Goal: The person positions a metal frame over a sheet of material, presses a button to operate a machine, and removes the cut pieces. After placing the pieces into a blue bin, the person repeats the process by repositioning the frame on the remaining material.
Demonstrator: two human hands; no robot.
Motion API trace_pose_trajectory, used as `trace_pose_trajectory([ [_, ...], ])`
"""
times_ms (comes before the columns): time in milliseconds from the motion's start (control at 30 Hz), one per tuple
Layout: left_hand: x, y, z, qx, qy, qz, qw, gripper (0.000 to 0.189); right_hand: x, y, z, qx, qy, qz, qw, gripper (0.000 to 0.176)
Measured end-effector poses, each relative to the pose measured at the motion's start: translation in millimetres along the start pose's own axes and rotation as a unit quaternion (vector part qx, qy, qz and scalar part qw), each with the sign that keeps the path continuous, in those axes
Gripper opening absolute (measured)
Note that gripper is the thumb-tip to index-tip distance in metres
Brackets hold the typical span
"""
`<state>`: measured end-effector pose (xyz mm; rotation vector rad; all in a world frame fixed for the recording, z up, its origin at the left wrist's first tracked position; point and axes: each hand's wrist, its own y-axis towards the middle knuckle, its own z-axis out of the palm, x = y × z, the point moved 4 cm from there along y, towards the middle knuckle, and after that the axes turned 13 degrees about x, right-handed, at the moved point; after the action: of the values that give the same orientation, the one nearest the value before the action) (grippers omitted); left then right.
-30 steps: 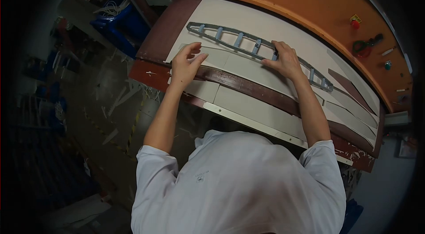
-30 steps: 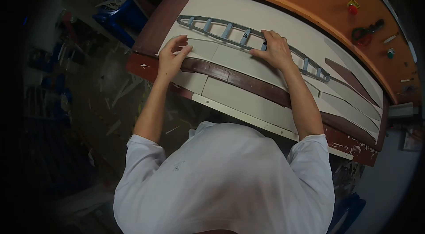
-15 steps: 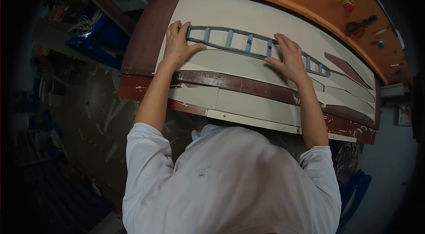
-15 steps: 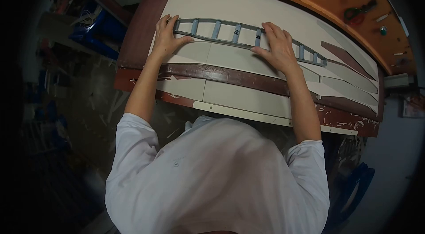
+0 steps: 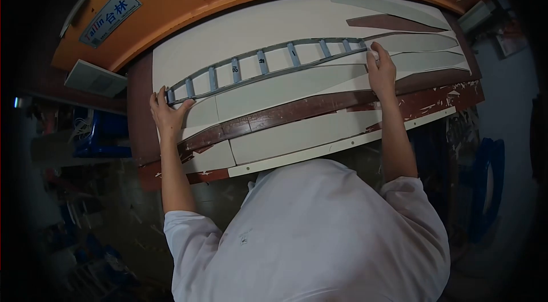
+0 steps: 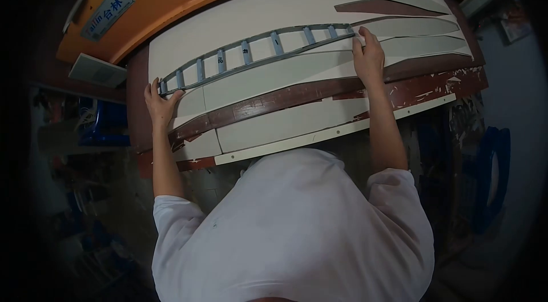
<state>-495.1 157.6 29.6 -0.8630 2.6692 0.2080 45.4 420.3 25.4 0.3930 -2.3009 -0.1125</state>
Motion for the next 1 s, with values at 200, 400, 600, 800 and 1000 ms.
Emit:
trace_pose_trajectory([
  [200, 1, -8, 1, -0.024, -0.038, 0.013, 0.999, 0.100, -9, 7, 6, 0.045, 0.032, -0.017, 0.998, 0.034],
  [400, -2, -9, 3, -0.034, -0.045, 0.008, 0.998, 0.097, -10, 19, 7, 0.018, -0.002, -0.069, 0.997, 0.032],
  [600, 3, -7, 4, -0.033, -0.055, 0.012, 0.998, 0.098, -17, 17, 11, 0.038, 0.122, -0.026, 0.992, 0.032],
  [800, 1, -6, 3, -0.036, -0.063, 0.013, 0.997, 0.093, -20, 14, 12, 0.032, 0.155, 0.012, 0.987, 0.036],
  [1000, 15, 0, 7, -0.038, -0.056, 0.036, 0.997, 0.084, -28, 11, 3, -0.047, 0.165, 0.031, 0.985, 0.041],
])
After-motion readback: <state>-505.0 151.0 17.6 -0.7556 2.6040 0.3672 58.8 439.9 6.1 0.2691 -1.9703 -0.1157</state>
